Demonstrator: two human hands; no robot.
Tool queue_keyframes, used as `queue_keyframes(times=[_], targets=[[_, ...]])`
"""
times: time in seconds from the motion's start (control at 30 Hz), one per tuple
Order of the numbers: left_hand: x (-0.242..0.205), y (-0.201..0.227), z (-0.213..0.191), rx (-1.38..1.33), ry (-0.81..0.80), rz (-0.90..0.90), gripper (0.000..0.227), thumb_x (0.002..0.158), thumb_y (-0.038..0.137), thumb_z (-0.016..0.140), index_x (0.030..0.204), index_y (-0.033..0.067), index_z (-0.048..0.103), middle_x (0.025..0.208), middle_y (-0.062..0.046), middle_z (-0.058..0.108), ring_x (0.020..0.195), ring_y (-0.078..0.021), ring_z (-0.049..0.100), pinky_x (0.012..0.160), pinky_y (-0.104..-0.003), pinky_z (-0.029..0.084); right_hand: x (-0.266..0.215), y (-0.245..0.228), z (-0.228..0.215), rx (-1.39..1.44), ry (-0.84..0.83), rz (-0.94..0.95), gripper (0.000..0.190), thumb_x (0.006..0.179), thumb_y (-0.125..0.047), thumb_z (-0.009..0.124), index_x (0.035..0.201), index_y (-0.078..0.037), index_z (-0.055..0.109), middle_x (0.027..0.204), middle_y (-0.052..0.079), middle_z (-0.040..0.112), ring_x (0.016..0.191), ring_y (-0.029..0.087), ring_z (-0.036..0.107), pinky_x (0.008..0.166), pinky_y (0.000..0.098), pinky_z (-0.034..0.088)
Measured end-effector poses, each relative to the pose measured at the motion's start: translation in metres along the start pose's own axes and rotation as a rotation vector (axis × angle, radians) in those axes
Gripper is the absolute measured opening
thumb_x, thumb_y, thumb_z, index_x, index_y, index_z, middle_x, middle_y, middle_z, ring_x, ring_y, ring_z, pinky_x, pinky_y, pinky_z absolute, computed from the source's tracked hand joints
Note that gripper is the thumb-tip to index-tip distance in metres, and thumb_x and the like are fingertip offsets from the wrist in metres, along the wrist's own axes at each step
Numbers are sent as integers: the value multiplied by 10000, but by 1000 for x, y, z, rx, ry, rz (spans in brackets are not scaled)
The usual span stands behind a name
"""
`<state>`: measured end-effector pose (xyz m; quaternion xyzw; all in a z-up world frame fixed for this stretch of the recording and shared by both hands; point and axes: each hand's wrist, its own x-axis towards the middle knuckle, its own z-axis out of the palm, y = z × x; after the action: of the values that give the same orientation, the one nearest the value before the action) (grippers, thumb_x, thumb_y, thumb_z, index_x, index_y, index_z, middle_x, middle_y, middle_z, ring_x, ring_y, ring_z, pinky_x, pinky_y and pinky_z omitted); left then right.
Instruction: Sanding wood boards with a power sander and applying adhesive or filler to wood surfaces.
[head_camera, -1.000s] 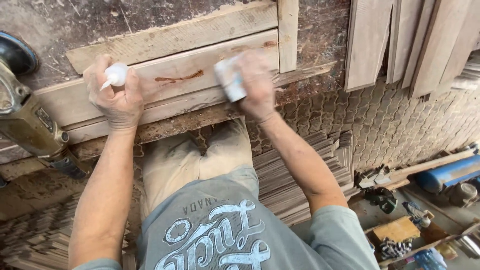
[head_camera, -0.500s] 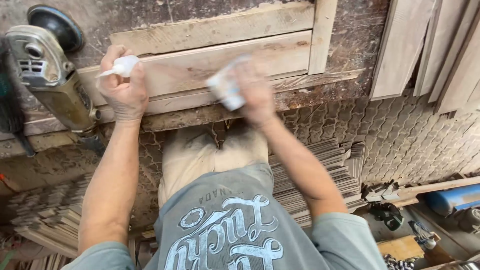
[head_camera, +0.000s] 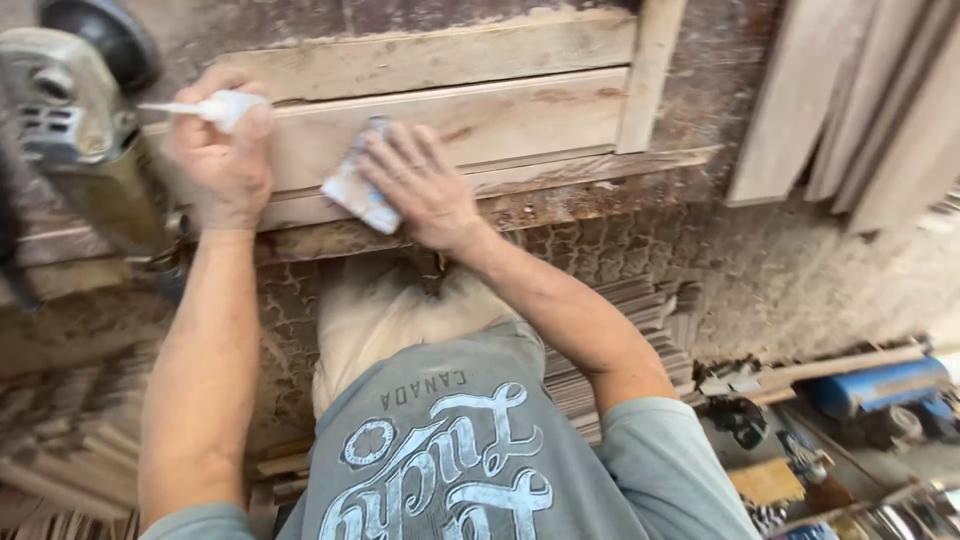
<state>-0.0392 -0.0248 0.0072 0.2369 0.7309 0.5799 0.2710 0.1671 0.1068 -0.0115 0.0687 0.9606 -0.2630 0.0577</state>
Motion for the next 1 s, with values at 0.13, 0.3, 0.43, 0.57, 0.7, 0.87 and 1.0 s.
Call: queue_keyframes(times=[0.13, 0.3, 0.43, 0.57, 0.7, 0.87, 1.0], targets=[[-2, 3, 1, -39, 40, 67, 276, 1085, 115, 679, 1273, -48, 561, 1188, -202, 651, 1030, -259, 635, 953, -355, 538, -56, 90, -60, 296, 470, 415, 314, 1008, -327, 735, 1248, -157, 623, 1226, 59, 665, 1052, 173, 664, 883, 278, 622], [-5, 6, 1, 74, 42, 76, 286, 1115, 208, 668, 1274, -6, 565, 1175, -195, 675, 1038, -267, 662, 958, -373, 564, -100, 126, 2, -175, 528, 492, 481, 1062, -88, 701, 1502, -141, 512, 1580, 150, 425, 1502, 395, 383, 1285, 455, 395], [-3, 12, 11, 101, 60, 81, 277, 1133, 205, 626, 1283, -13, 542, 1186, -173, 614, 1023, -254, 615, 921, -355, 527, -48, 35, 56, -61, 233, 159, 773, 1043, -216, 836, 1600, -115, 310, 1685, 113, 253, 1583, 283, 227, 1353, 489, 172], [-14, 40, 39, 144, 54, 66, 363, 1169, 399, 538, 1255, 49, 497, 1098, -145, 627, 1000, -254, 630, 906, -374, 537, -48, 25, 53, -22, -80, 19, 634, 1121, -127, 648, 1631, -212, 282, 1696, 46, 152, 1576, 230, 70, 1317, 482, -18], [-51, 26, 94, 262, 89, -13, 354, 1083, 272, 829, 1048, -14, 623, 889, -145, 612, 804, -265, 605, 770, -430, 565, -111, 156, 41, 53, 552, -37, 676, 837, 16, 634, 1473, -210, 607, 1469, 66, 615, 1216, 295, 669, 1177, 558, 368], [-69, 57, 195, 474, -191, -10, 307, 906, 232, 819, 736, 88, 607, 667, -1, 556, 510, -113, 440, 392, -269, 353, -162, 256, -97, -205, 633, 199, 395, 1015, -54, 778, 1384, -93, 643, 1066, 154, 845, 908, 223, 821, 1098, 492, 510], [-65, 73, 260, 586, -256, -46, 269, 861, 282, 729, 782, 25, 715, 710, -91, 639, 528, -195, 518, 430, -326, 384, -190, 294, -84, -202, 387, 363, 433, 1085, -93, 725, 1489, -87, 570, 1556, 149, 484, 1479, 333, 412, 1273, 470, 276]])
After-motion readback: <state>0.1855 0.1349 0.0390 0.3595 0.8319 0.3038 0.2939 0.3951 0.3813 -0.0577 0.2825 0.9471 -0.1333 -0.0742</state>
